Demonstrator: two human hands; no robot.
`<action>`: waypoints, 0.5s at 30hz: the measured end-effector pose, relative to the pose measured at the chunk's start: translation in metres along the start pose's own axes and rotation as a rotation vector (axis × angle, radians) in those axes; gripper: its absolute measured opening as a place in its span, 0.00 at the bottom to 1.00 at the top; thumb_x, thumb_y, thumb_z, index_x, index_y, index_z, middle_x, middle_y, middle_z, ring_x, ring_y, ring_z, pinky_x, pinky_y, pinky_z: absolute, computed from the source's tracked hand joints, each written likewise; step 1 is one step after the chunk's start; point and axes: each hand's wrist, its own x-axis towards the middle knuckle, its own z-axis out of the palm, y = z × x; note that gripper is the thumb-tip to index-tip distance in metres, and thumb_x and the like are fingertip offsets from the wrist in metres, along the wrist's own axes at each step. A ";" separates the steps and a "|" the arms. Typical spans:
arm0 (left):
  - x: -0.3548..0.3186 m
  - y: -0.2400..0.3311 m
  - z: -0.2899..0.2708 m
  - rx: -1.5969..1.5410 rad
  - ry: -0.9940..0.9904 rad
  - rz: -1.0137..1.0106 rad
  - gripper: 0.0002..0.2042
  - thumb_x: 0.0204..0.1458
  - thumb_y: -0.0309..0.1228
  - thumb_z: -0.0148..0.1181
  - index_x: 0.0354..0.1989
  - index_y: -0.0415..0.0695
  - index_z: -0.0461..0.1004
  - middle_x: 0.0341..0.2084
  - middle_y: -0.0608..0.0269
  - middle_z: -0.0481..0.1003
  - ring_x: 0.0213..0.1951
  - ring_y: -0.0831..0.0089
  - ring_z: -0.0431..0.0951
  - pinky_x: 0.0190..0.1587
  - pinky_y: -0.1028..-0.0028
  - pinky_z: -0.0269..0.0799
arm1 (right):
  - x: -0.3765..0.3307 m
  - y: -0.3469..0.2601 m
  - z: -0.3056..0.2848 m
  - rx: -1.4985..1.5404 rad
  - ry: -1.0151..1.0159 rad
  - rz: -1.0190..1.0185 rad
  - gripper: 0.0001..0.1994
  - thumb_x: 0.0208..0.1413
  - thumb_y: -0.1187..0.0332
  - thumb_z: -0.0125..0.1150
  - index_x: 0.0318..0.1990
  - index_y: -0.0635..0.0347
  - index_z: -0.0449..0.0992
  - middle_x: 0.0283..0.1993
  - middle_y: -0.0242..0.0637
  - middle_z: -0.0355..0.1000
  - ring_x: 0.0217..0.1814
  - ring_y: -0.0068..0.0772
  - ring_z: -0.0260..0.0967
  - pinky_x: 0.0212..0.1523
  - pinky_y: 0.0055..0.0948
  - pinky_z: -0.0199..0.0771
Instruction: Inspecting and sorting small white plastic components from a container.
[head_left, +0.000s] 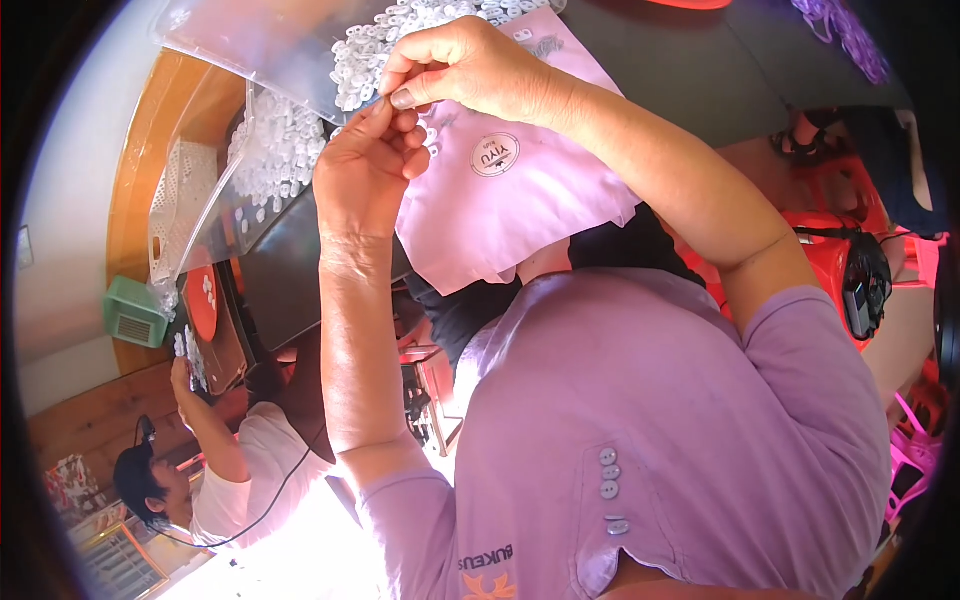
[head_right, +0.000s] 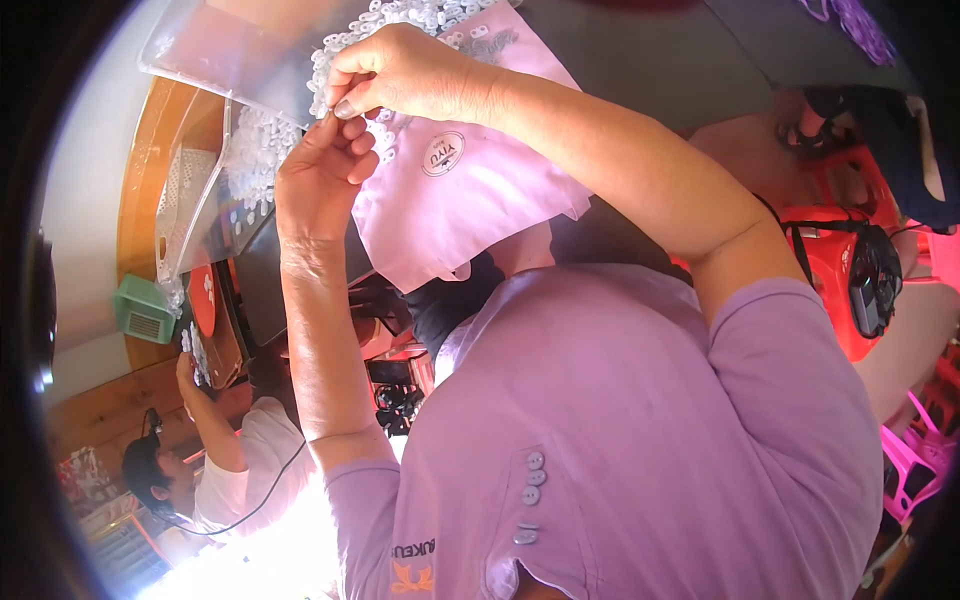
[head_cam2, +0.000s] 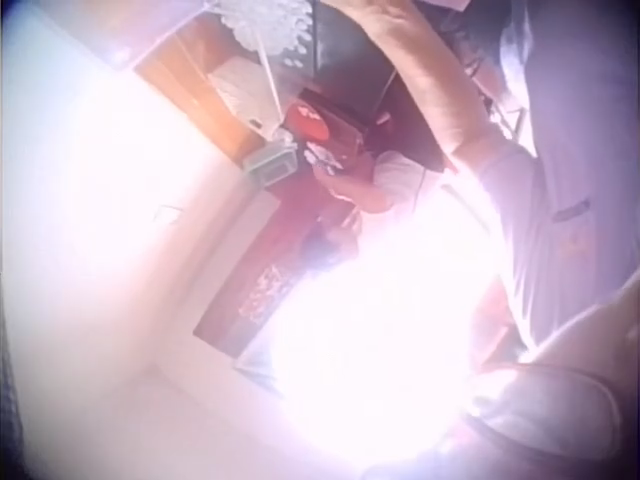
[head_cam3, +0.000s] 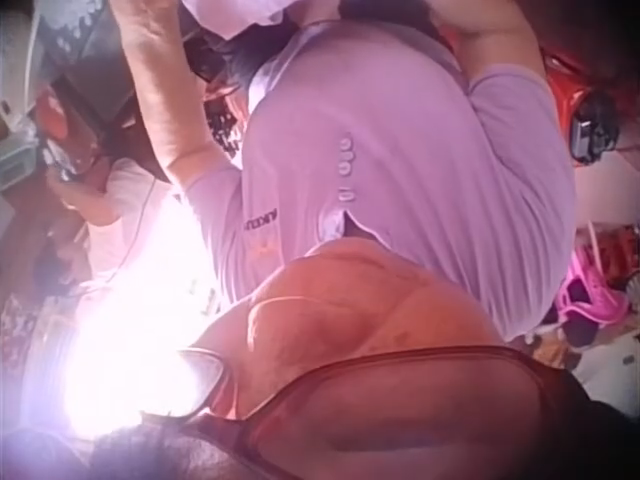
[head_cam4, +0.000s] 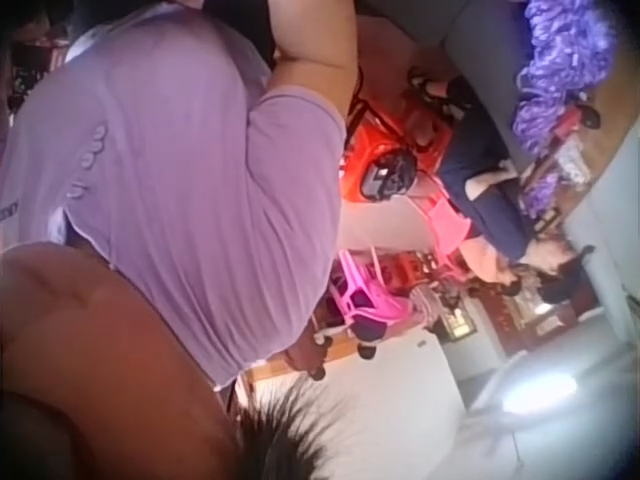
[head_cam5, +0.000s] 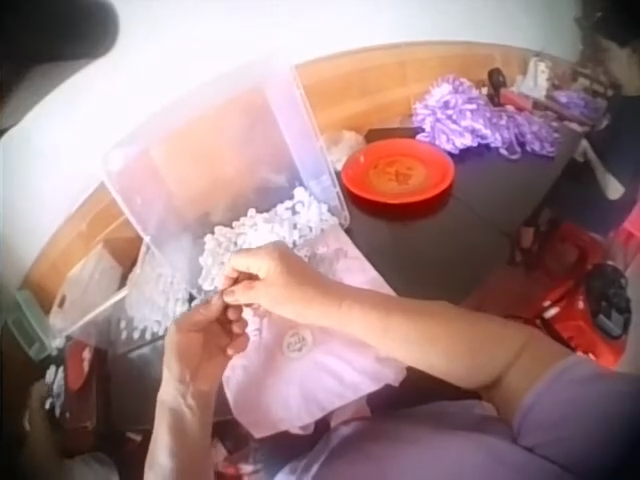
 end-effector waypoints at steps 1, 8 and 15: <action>-0.002 0.002 0.004 0.017 0.018 0.009 0.09 0.60 0.29 0.51 0.38 0.33 0.72 0.29 0.58 0.73 0.30 0.70 0.72 0.26 0.73 0.64 | 0.000 0.001 -0.001 -0.009 0.004 -0.004 0.03 0.55 0.76 0.60 0.36 0.65 0.77 0.31 0.32 0.76 0.33 0.20 0.74 0.38 0.21 0.74; -0.019 -0.023 0.004 1.119 0.476 0.314 0.04 0.49 0.25 0.66 0.28 0.37 0.78 0.24 0.69 0.74 0.23 0.79 0.71 0.27 0.79 0.66 | 0.004 -0.001 -0.004 0.062 0.043 0.095 0.05 0.52 0.72 0.63 0.31 0.64 0.77 0.22 0.32 0.73 0.22 0.19 0.69 0.27 0.24 0.69; -0.020 -0.040 0.001 1.672 0.319 0.620 0.05 0.46 0.28 0.65 0.31 0.43 0.77 0.27 0.58 0.73 0.31 0.59 0.76 0.35 0.65 0.71 | 0.000 0.001 -0.004 0.047 -0.004 0.056 0.05 0.51 0.72 0.62 0.29 0.64 0.77 0.20 0.32 0.72 0.21 0.19 0.69 0.25 0.23 0.69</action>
